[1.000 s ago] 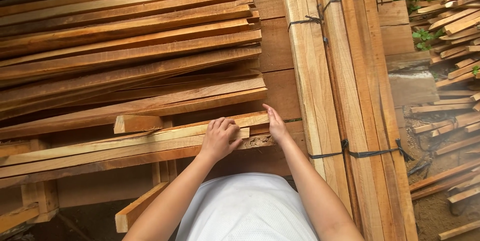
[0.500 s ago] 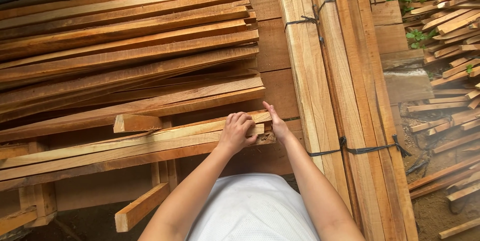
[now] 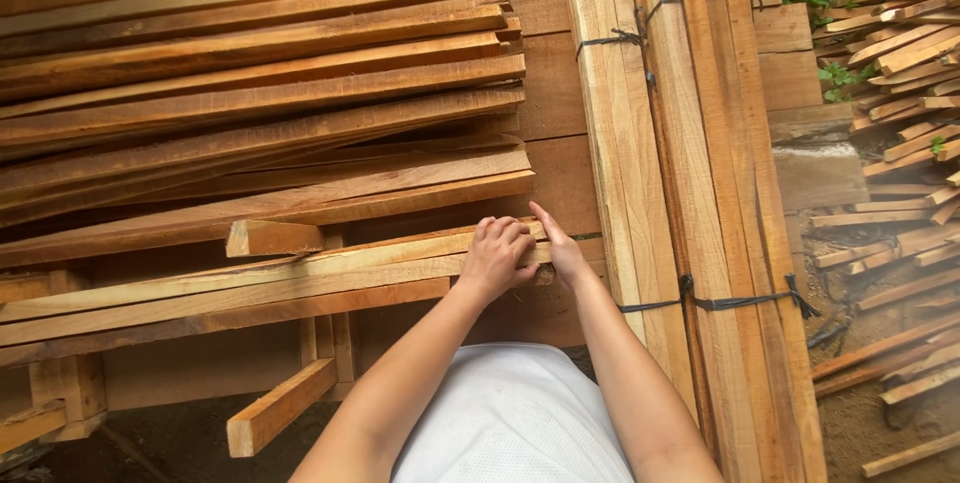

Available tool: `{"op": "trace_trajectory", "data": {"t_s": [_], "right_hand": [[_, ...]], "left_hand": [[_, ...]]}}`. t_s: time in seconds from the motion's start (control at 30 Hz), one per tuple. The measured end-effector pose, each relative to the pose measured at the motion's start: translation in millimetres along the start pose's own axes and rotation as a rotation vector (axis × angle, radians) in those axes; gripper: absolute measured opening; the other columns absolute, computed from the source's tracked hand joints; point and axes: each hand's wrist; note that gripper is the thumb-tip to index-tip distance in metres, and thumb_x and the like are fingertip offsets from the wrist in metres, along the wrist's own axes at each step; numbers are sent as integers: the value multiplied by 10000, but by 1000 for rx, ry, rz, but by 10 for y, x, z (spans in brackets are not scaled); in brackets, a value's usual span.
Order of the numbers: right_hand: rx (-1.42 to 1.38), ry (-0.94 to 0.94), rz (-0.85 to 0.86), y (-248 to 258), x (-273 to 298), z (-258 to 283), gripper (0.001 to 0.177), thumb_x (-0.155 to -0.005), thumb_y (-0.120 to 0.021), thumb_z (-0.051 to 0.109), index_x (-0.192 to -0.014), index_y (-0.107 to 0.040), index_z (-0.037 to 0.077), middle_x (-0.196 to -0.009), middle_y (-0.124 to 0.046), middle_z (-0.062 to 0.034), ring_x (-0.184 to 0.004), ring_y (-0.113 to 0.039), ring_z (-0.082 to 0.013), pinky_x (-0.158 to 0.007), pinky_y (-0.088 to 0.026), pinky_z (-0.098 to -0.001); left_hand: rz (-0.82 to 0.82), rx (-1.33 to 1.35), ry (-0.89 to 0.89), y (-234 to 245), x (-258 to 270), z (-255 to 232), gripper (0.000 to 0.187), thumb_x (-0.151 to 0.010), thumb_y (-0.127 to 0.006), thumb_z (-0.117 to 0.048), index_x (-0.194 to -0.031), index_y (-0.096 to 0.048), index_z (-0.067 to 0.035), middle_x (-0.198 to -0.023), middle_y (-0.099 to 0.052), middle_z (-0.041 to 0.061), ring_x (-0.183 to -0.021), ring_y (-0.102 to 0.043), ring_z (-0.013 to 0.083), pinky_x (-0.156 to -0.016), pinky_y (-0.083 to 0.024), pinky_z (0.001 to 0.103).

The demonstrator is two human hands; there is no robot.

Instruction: Organizing wooden slats and tying them together into a bundle.

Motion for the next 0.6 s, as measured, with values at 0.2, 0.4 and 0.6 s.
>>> {"op": "trace_trajectory", "data": {"t_s": [0.2,0.4,0.6], "right_hand": [[85,114,-95,174,-424,-782,506,-1134,-341,317,-1548,-461,51,-1566,-441,-231,-1508,-306,-358,-1269,-164,-493],[110,128,-66,146,-347,-671,522,-1134,-340,327,-1538,-463,20,-1565,-432,-254,-1502,-314,-382,-1261,-178,-507],[85,123,-81,166,-384,-723,504,-1128,-357,343,-1490,-546,47,-1510,-512,-221,-1472,-383,-351,-1250,-217,-476]], "left_hand": [[79,62,33,46,15,15,390,-708,-819,-413,-1028,-672,-247,-1140,-634,-52,-1273,-528,178,-1112,-357,424],[68,176,227,513,344,246,178,-950,-680,-403,-1072,-700,-275,-1114,-664,-61,-1222,-581,176,-1086,-377,415],[95,38,187,1157,859,394,474,-765,-815,-525,-1134,-674,-263,-1170,-645,-55,-1268,-542,187,-1119,-348,419]]}}
Point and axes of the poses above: each hand's wrist, its own x-axis away from the middle knuckle, its own y-axis out of the back of the hand, z = x × y
